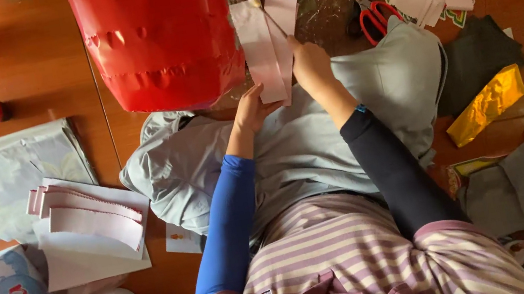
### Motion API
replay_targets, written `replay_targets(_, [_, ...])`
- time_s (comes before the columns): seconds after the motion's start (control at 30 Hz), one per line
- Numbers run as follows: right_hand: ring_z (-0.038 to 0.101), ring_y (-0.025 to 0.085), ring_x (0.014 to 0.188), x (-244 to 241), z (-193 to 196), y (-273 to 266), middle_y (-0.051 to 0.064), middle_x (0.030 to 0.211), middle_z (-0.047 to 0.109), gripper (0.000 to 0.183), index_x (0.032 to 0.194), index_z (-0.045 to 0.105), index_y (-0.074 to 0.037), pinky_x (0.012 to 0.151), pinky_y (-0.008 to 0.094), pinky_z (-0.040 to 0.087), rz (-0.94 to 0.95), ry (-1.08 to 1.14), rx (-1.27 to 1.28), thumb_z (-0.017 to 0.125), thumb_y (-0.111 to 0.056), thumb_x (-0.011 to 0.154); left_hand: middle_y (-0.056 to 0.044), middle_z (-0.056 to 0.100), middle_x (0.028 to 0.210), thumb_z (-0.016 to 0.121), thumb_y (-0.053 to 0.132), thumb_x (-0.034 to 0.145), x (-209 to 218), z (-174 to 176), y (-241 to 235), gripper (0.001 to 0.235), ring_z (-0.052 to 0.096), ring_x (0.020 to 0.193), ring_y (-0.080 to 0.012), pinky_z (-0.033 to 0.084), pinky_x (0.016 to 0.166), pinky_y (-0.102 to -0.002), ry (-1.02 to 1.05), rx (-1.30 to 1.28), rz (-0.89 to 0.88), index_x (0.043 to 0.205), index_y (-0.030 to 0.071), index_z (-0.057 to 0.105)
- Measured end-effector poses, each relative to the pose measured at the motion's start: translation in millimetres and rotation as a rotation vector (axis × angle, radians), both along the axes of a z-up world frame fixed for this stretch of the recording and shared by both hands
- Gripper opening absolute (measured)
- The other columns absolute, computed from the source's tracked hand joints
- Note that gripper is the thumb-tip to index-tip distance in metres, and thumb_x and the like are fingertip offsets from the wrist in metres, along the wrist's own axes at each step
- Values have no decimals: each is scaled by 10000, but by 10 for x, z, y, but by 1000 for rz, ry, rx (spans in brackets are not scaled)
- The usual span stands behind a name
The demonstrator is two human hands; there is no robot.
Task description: Cutting pink paper strips and applying red paper covering to a bamboo structure to create a decorative craft item.
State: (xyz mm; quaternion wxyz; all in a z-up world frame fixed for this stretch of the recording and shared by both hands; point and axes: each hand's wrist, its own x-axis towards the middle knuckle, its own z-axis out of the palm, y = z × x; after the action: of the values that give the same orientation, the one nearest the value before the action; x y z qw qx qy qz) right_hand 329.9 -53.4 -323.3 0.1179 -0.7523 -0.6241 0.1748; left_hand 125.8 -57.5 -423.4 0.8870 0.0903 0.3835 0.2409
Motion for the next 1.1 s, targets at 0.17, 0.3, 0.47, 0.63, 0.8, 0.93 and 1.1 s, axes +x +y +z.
replay_targets(0.17, [680, 452, 882, 413, -108, 39, 250, 961, 709, 412, 1337, 644, -92, 753, 546, 540, -45, 51, 204, 563, -20, 939, -164, 666, 1201, 545, 106, 994, -96, 301, -162, 521, 677, 1066, -320, 592, 856, -411, 322, 362, -22, 1490, 53, 392])
replay_targets(0.3, [666, 440, 724, 793, 486, 388, 180, 940, 688, 381, 1396, 639, -88, 555, 444, 437, -620, 1010, 269, 645, -88, 1014, -151, 656, 1353, 547, -184, 877, -197, 28, -260, 746, 656, 1232, -238, 565, 988, -320, 280, 914, 37, 1577, 8, 375])
replay_targets(0.47, [723, 279, 744, 1828, -66, 876, 104, 905, 721, 225, 1217, 649, -75, 608, 370, 571, -748, 1804, 530, 631, -178, 1018, -95, 555, 1446, 549, -215, 825, -30, 332, -161, 775, 635, 1159, -194, 552, 830, -293, 410, 959, 102, 1535, 31, 360])
replay_targets(0.63, [711, 237, 746, 1468, 403, 562, 143, 887, 726, 212, 1011, 634, -108, 605, 300, 563, -711, 1948, 392, 601, -315, 1041, -173, 709, 1196, 542, -176, 878, 49, 540, -113, 712, 688, 1037, -226, 580, 892, -297, 409, 863, 18, 1560, 17, 477])
replay_targets(0.8, [533, 347, 1222, 212, 520, -182, 208, 1328, 620, 596, 1329, 662, -106, 1011, 488, 452, 422, 357, 310, 825, -194, 763, -130, 691, 1227, 517, -108, 862, 128, 1083, -44, 603, 690, 1054, -222, 568, 863, -340, 223, 492, 223, 1454, 5, 526])
replay_targets(0.93, [532, 350, 1268, 110, 266, -225, 194, 1366, 600, 406, 1173, 702, -116, 1043, 465, 454, 421, 198, 360, 781, -174, 779, -131, 698, 1269, 504, -94, 864, 85, 877, -69, 609, 704, 1125, -222, 582, 940, -328, 122, 504, 215, 1469, -27, 515])
replay_targets(1.1, [600, 330, 1118, 112, 260, -147, 118, 1172, 659, 114, 1027, 707, -32, 979, 462, 483, 395, 211, 430, 689, -96, 935, -174, 667, 1258, 657, 48, 882, 176, 1052, -207, 733, 715, 1077, -280, 564, 895, -364, 988, 903, -21, 1546, 106, 352])
